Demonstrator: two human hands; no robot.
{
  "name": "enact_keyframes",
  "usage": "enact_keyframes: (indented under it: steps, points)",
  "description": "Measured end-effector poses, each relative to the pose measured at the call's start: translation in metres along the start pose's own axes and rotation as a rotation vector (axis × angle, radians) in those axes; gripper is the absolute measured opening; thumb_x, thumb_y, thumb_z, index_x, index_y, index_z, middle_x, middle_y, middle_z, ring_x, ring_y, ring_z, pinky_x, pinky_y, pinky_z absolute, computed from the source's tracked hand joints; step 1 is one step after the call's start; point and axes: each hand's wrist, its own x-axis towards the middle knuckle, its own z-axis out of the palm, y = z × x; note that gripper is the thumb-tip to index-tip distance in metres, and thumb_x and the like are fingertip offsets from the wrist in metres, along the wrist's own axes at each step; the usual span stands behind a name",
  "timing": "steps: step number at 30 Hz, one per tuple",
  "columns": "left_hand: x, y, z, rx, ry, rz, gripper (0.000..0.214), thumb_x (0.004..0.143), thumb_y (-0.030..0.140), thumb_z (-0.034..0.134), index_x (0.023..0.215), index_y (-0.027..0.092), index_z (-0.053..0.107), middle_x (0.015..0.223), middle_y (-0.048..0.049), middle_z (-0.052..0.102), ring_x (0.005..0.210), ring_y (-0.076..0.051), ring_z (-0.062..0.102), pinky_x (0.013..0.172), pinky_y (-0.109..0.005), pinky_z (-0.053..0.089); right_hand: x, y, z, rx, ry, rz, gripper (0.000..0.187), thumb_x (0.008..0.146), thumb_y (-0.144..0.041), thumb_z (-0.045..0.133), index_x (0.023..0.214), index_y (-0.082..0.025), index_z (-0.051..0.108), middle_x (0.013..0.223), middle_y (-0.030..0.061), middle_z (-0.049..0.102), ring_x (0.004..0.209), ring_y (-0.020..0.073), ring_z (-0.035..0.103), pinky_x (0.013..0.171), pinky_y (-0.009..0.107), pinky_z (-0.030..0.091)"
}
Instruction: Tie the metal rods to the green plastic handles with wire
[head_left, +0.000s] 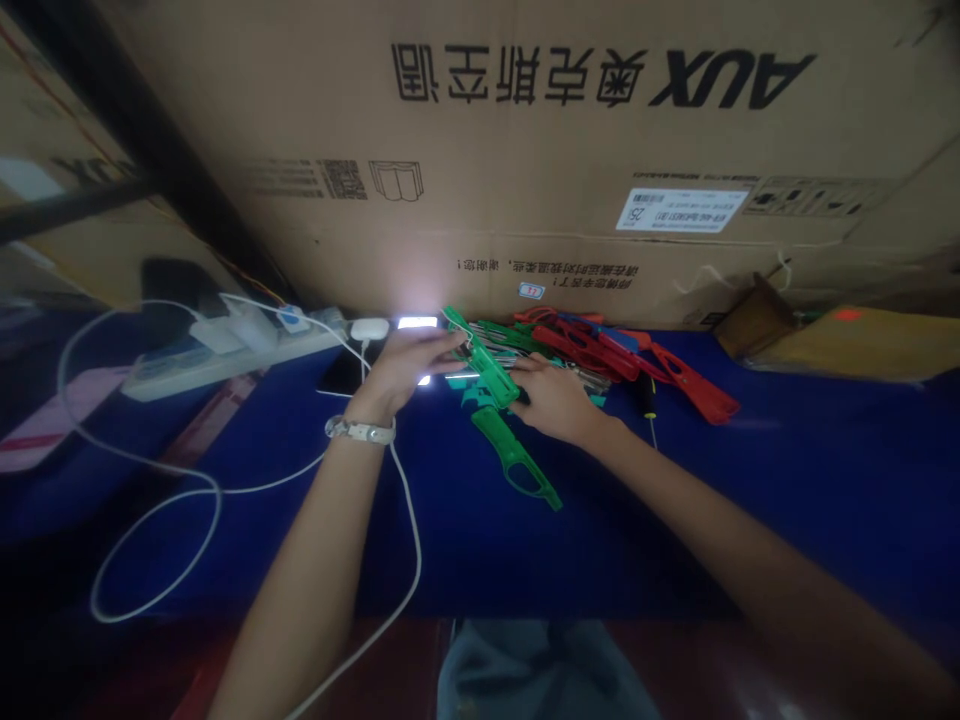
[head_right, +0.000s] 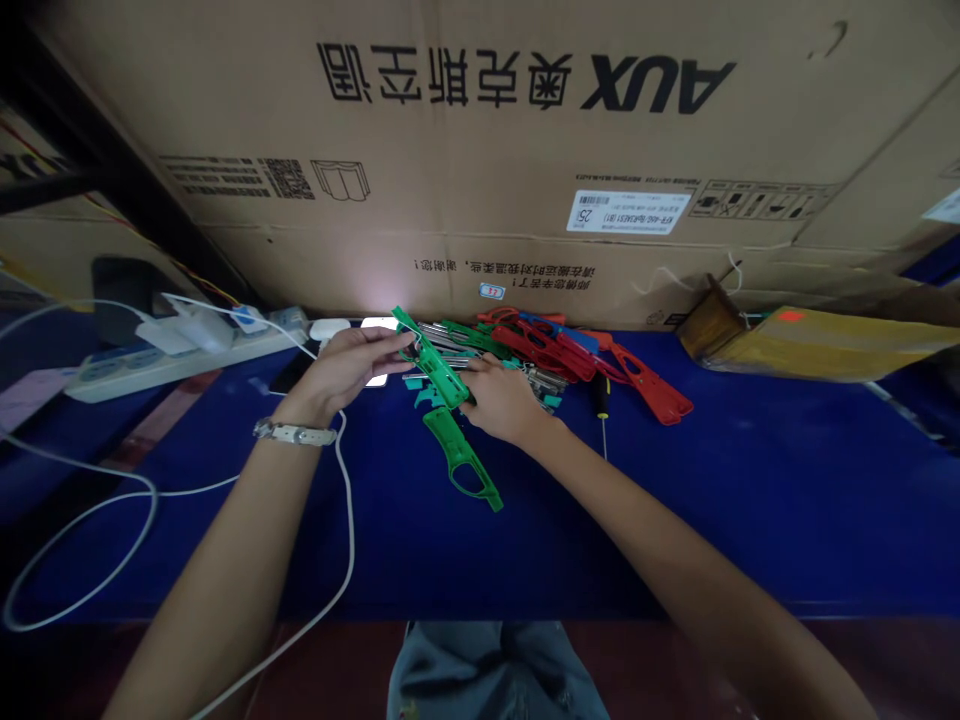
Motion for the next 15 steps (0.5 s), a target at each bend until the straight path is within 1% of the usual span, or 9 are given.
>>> enact_keyframes:
  steps: [1, 3, 5, 6, 8, 10, 12, 14, 15]
  points:
    - [0.0, -0.001, 0.004, -0.024, 0.024, 0.01, 0.026, 0.06, 0.028, 0.093, 0.071, 0.013, 0.075, 0.074, -0.0035, 0.073, 0.068, -0.012, 0.067, 0.071, -0.027, 0.062, -0.002, 0.003, -0.001, 0.03, 0.034, 0.017, 0.003, 0.083, -0.02, 0.066, 0.085, -0.018, 0.068, 0.103, 0.0104, 0.07, 0.108, 0.0285, 0.059, 0.065, 0.031, 0.044]
    - [0.0, -0.005, 0.014, -0.086, 0.07, 0.038, 0.023, 0.063, 0.027, 0.091, 0.072, 0.012, 0.076, 0.075, -0.0043, 0.073, 0.068, -0.013, 0.068, 0.072, -0.027, 0.062, -0.008, 0.011, -0.003, 0.148, 0.119, 0.094, 0.002, 0.082, -0.018, 0.064, 0.083, -0.019, 0.067, 0.096, 0.0082, 0.071, 0.097, 0.025, 0.062, 0.065, 0.029, 0.045]
    - [0.0, -0.01, 0.026, -0.168, 0.114, 0.057, 0.02, 0.065, 0.025, 0.089, 0.072, 0.012, 0.075, 0.076, -0.0046, 0.073, 0.069, -0.013, 0.068, 0.072, -0.028, 0.062, -0.015, 0.021, -0.005, 0.379, 0.189, 0.195, 0.004, 0.082, -0.02, 0.063, 0.079, -0.019, 0.065, 0.08, 0.0035, 0.07, 0.075, 0.0185, 0.062, 0.064, 0.028, 0.045]
    - [-0.001, -0.012, 0.032, -0.205, 0.134, 0.05, 0.019, 0.066, 0.023, 0.089, 0.071, 0.012, 0.074, 0.075, -0.0043, 0.072, 0.067, -0.012, 0.067, 0.073, -0.028, 0.062, -0.019, 0.026, -0.005, 0.525, 0.223, 0.212, 0.006, 0.083, -0.022, 0.062, 0.079, -0.019, 0.065, 0.075, 0.0018, 0.069, 0.068, 0.0163, 0.061, 0.063, 0.028, 0.045]
    - [-0.005, -0.017, 0.046, -0.273, 0.168, 0.051, 0.017, 0.067, 0.021, 0.087, 0.071, 0.012, 0.074, 0.074, -0.003, 0.07, 0.066, -0.011, 0.067, 0.073, -0.027, 0.062, -0.026, 0.034, -0.005, 0.792, 0.324, 0.234, 0.009, 0.083, -0.028, 0.063, 0.082, -0.019, 0.065, 0.073, 0.0007, 0.07, 0.065, 0.0148, 0.062, 0.063, 0.027, 0.047]
    - [-0.009, -0.022, 0.059, -0.35, 0.204, 0.05, 0.017, 0.066, 0.02, 0.088, 0.068, 0.013, 0.072, 0.074, -0.0014, 0.069, 0.067, -0.011, 0.066, 0.074, -0.027, 0.062, -0.031, 0.039, -0.004, 0.984, 0.43, 0.28, 0.019, 0.081, -0.035, 0.067, 0.091, -0.019, 0.068, 0.073, 0.0005, 0.07, 0.061, 0.0142, 0.061, 0.057, 0.026, 0.046]
    - [-0.013, -0.028, 0.07, -0.39, 0.222, 0.038, 0.021, 0.064, 0.021, 0.089, 0.063, 0.013, 0.069, 0.068, 0.001, 0.065, 0.062, -0.009, 0.063, 0.075, -0.029, 0.062, -0.034, 0.041, -0.005, 1.107, 0.489, 0.372, 0.029, 0.078, -0.041, 0.071, 0.097, -0.019, 0.07, 0.067, -0.0009, 0.067, 0.05, 0.012, 0.054, 0.047, 0.025, 0.042]
    - [-0.016, -0.035, 0.078, -0.393, 0.251, 0.049, 0.025, 0.062, 0.024, 0.09, 0.062, 0.014, 0.068, 0.063, 0.003, 0.061, 0.06, -0.008, 0.06, 0.072, -0.028, 0.06, -0.035, 0.041, -0.007, 1.185, 0.537, 0.458, 0.031, 0.077, -0.044, 0.073, 0.094, -0.019, 0.073, 0.064, -0.0012, 0.066, 0.042, 0.0097, 0.048, 0.041, 0.025, 0.038]
    - [-0.016, -0.038, 0.081, -0.389, 0.269, 0.053, 0.026, 0.061, 0.026, 0.091, 0.062, 0.014, 0.067, 0.063, 0.0033, 0.06, 0.06, -0.008, 0.059, 0.068, -0.027, 0.059, -0.035, 0.041, -0.008, 1.212, 0.576, 0.487, 0.031, 0.075, -0.045, 0.074, 0.091, -0.018, 0.074, 0.065, -0.0007, 0.066, 0.042, 0.0092, 0.047, 0.04, 0.025, 0.037]
